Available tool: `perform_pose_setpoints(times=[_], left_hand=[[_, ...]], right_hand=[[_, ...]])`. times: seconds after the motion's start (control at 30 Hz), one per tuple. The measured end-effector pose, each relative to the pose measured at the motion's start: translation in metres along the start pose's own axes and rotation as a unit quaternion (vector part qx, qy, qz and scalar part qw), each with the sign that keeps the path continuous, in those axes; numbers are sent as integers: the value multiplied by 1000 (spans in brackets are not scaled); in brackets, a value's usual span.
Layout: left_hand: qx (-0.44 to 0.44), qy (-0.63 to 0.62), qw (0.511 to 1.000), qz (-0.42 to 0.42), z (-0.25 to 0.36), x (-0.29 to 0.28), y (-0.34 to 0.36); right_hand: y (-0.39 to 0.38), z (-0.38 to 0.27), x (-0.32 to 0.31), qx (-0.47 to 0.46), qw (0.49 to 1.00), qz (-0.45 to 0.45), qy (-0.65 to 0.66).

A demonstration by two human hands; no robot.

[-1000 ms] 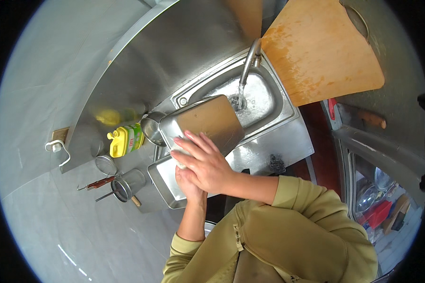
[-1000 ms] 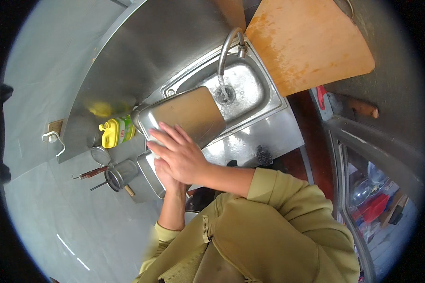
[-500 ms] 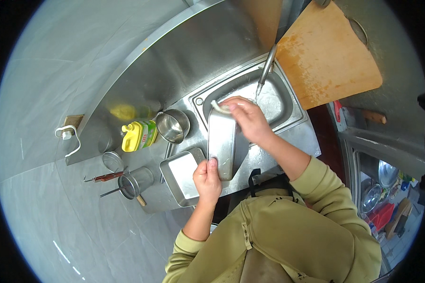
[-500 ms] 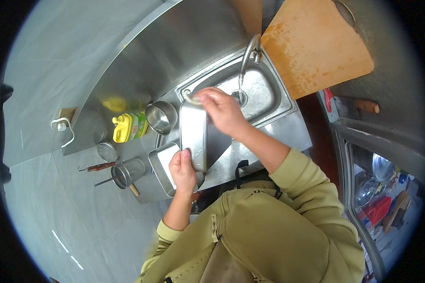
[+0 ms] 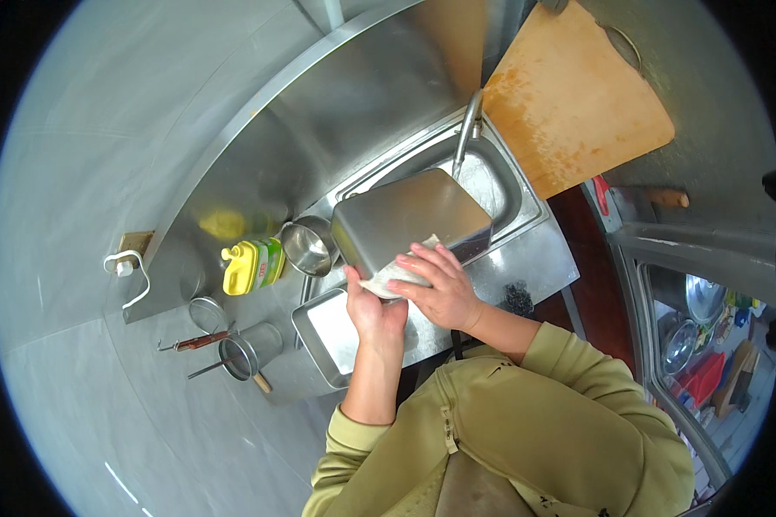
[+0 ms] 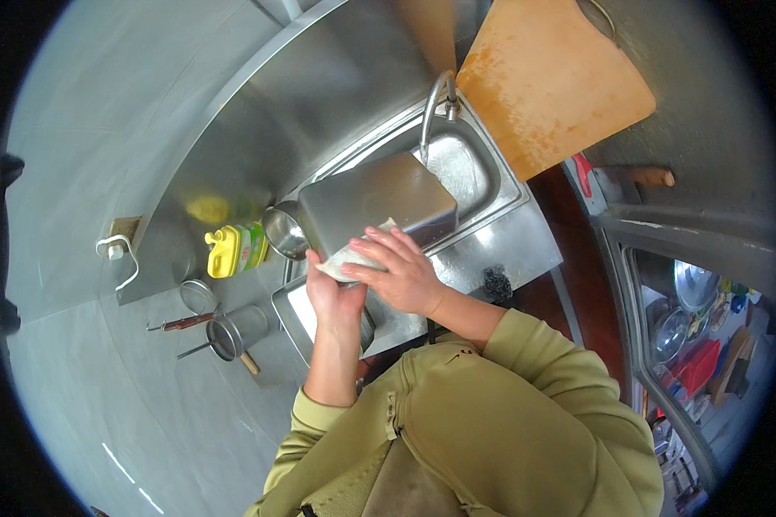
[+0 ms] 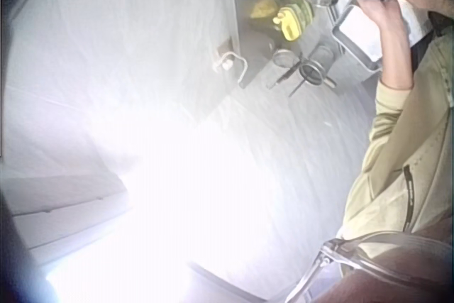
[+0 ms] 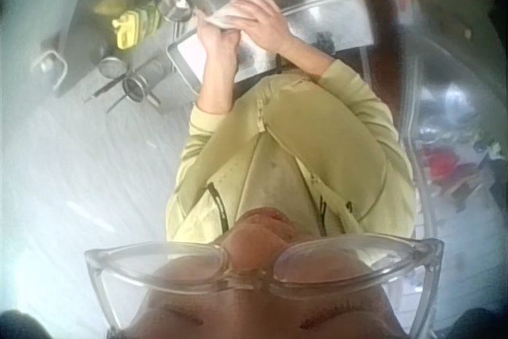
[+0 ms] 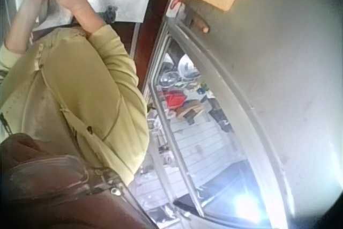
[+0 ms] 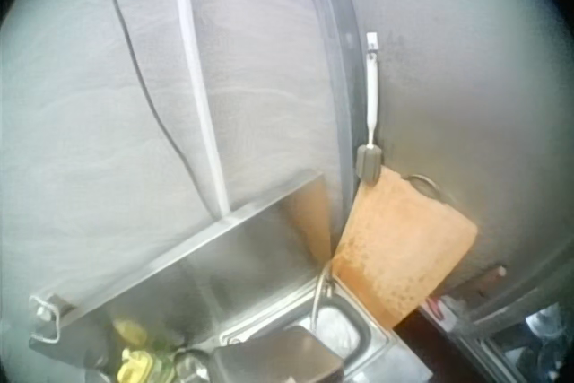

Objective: The person scrubs multiple rectangular stainless steel trays with a sponge and rinses them under running water in a sink. They handle each tray one at a time, scrubbing the interior and exterior surfaces, rinsing, and briefly inspecting before placing them aside.

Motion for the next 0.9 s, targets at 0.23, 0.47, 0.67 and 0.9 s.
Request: perform_pose_setpoints(times=[0.23, 0.47, 0.67, 0.9], left_hand=[[111, 98, 989, 28, 34, -26, -37], [218, 232, 948, -32, 53, -56, -61], [313, 469, 818, -117, 49, -37, -67], [307, 422, 847, -106, 32, -8, -47]], right_hand=[[1, 73, 6, 231, 957, 80, 153], [54, 116, 45, 456, 790, -29, 408], [97, 44, 17, 345, 835, -154, 399], [67, -44, -20, 85, 987, 27, 134]])
Point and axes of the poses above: each hand's wrist, its own y-axis towards the middle knuckle, its own x-axis out of the palm, z = x × y, the point moved 5 cm from there along y, towards the middle knuckle, and after that the axes turned 4 degrees about x, right-handed, at the moved point
